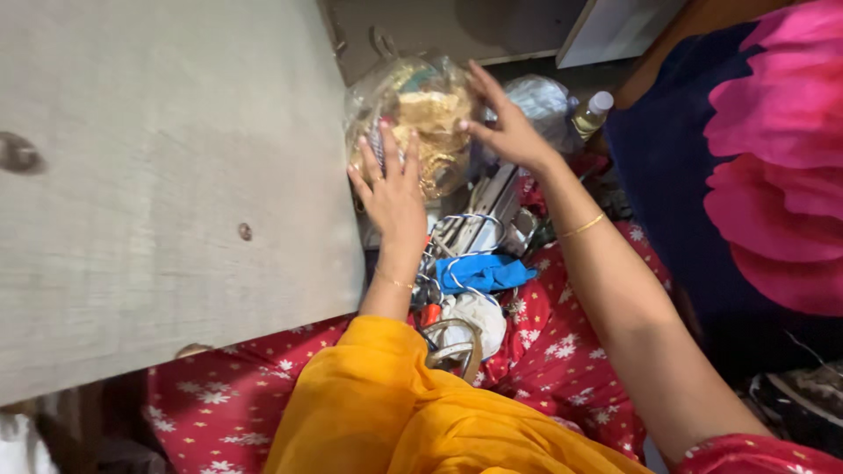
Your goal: The person sits on the floor and sorts through various items in a cabinet, including a power strip, wires, and plastic bags. They pick up and examine each item before placing it back or setting it aside.
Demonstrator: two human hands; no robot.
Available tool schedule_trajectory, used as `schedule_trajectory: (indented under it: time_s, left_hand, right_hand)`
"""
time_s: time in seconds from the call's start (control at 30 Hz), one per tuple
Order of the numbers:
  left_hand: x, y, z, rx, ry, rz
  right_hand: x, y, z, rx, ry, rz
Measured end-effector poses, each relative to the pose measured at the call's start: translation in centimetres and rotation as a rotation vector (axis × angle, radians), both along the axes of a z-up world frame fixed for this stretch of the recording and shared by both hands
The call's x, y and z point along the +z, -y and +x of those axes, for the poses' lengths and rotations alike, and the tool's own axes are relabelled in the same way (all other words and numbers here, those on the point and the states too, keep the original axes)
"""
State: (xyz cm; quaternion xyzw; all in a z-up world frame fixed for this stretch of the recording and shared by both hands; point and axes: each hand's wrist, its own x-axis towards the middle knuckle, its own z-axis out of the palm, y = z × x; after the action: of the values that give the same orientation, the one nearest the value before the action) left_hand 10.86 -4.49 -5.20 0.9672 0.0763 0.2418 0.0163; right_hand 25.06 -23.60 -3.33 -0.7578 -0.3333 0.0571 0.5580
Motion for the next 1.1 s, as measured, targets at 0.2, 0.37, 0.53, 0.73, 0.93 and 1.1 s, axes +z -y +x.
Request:
schedule_trajectory:
  time_s: [0.2,0.37,0.53,0.73,0.93,1.1]
  left_hand:
    - [-1.2,-1.1,3.8,-0.036,-0.043,-0.138]
    - [0.4,-1.7,5.2,-0.072,-0.11,-0.254]
    - [0.9,-2.2,5.0,-0.132,-0.172,-0.252]
    - [1.5,-2.4,4.0,-0.208,-0.147,-0.252]
    - [2.1,-2.2,4.0,-0.183,-0.295,-0.297]
    - [1.4,-2.5,4.2,-0.179,-0.308,-0.292]
  right_hand:
    - [-0.5,2.5,0.7,-0.219,0.347,-0.275]
    - [1.7,-0.6,-2.1,0.023,0.304,-0.462]
    - [0.5,-2.5,-5.8,-0.135,0.64,-0.639]
    - [-1.5,-2.1,-4.0,-0.152,0.706,-0.624]
    - [-0.7,-1.8,-2.3,-0.062,0.347,-0.619]
    - [-1.0,1.9,0.3,0.283,0.257,-0.264]
